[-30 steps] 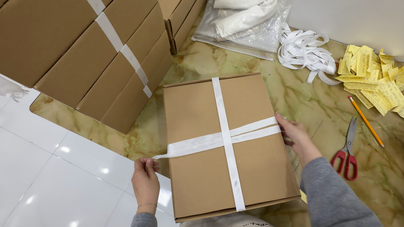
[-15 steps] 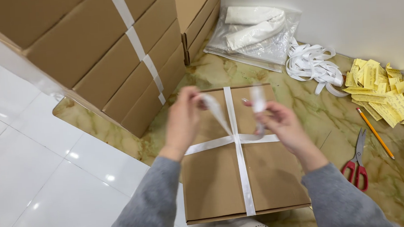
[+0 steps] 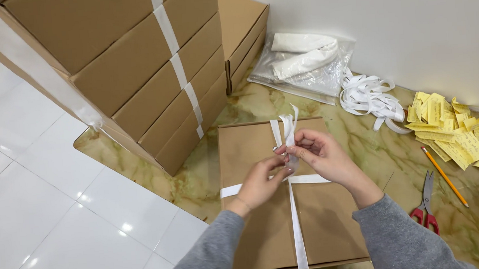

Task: The person ties a white ribbon around a cardboard box, forming a cross pattern and securing it with a bow. They then place a yellow sticky note on the box and write on it with a pencil.

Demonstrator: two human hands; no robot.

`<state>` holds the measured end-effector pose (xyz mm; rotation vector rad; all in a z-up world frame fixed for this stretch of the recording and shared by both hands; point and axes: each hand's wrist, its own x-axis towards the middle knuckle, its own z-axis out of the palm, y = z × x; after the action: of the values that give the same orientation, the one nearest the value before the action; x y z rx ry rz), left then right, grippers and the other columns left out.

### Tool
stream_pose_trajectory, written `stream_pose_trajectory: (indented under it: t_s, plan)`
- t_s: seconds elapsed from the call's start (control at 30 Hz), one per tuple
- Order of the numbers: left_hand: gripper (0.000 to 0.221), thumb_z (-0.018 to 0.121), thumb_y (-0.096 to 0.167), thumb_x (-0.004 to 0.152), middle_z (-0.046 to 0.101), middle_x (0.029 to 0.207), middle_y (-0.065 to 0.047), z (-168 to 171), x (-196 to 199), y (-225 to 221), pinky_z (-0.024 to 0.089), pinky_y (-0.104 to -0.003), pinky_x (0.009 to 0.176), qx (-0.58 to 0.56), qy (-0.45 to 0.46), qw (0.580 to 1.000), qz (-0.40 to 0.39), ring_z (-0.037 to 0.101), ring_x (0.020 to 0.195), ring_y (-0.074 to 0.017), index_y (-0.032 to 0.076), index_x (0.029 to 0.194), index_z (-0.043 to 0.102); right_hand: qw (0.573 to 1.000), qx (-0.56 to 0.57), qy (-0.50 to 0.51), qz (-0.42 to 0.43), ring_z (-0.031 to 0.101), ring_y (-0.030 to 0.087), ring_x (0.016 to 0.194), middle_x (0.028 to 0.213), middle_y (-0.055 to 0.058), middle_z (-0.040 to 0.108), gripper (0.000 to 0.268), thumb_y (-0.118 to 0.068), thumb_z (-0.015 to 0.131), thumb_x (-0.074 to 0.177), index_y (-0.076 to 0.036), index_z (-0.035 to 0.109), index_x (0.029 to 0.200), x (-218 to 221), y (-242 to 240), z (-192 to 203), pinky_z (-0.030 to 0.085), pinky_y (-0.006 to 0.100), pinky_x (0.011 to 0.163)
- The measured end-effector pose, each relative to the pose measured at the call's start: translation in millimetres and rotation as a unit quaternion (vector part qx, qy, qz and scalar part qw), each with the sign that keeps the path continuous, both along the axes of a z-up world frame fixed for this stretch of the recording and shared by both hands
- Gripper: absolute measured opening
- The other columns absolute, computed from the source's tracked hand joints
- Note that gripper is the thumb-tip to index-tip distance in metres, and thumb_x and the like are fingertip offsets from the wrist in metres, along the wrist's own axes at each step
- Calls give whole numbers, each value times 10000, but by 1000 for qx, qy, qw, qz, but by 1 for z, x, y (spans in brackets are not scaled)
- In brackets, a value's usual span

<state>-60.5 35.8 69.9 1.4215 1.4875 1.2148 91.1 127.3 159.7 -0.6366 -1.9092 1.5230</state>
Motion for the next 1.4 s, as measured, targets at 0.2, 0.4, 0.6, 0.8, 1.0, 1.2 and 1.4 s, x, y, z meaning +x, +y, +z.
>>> stream_pose_trajectory:
  t_s: [0.2, 0.4, 0.6, 0.8, 1.0, 1.2, 1.4]
  plan:
    - [217, 853, 311, 885, 810, 815, -74, 7, -5, 26, 621, -337, 776, -31, -29, 998, 44, 786, 881, -171, 102, 935, 824, 996, -46, 45, -54, 740, 148, 820, 972, 92, 789, 126, 6, 754, 942, -11, 707, 1058, 9, 10, 0, 600, 301, 806]
    - [333, 673, 358, 1050, 826, 922, -113, 53, -16, 21, 648, -309, 800, -57, -143, 988, 34, 797, 887, -186, 60, 1016, 819, 991, -74, 59, -92, 763, 245, 765, 1017, 160, 769, 100, 10, 715, 968, 44, 710, 1062, 23, 9, -5, 616, 352, 755]
    - [398, 584, 386, 1090, 816, 951, -162, 35, -16, 23, 665, -363, 779, -79, -137, 986, 57, 792, 918, -256, 52, 1031, 792, 979, -120, 72, -148, 729, 239, 718, 899, 170, 709, 148, -46, 658, 1020, 41, 700, 1132, 27, 11, -13, 615, 338, 709]
    - [302, 565, 485, 1060, 833, 949, 30, -2, -61, -35, 622, -408, 903, -220, 106, 936, 254, 765, 1053, -247, 347, 1026, 832, 932, -188, 9, -311, 749, 193, 809, 907, 115, 731, 199, -157, 727, 1026, -8, 713, 1157, 72, 42, -86, 627, 327, 783]
    - [678, 663, 759, 924, 773, 1224, -35, -96, -106, -51, 600, -455, 994, -326, 47, 911, 247, 706, 1205, -288, 157, 1204, 799, 892, -155, -128, -405, 623, 179, 1002, 1136, 78, 728, 191, -236, 721, 1046, -113, 754, 1189, 139, 62, -210, 519, 341, 874]
    - [612, 869, 436, 840, 659, 1089, -204, -72, -129, -51, 568, -426, 1021, -342, -127, 913, 181, 657, 1103, -254, -122, 1051, 736, 887, -243, -55, -388, 704, 193, 891, 1140, 125, 732, 201, -293, 555, 1139, -132, 563, 1258, 148, 77, -218, 598, 404, 883]
    - [657, 878, 381, 864, 729, 1186, -270, -68, -145, -57, 516, -524, 1049, -331, -246, 904, 111, 675, 1155, -306, -143, 1226, 716, 857, -317, -42, -404, 736, 345, 1020, 1105, 186, 683, 429, -310, 522, 1134, -52, 418, 1461, 146, 67, -197, 589, 508, 906]
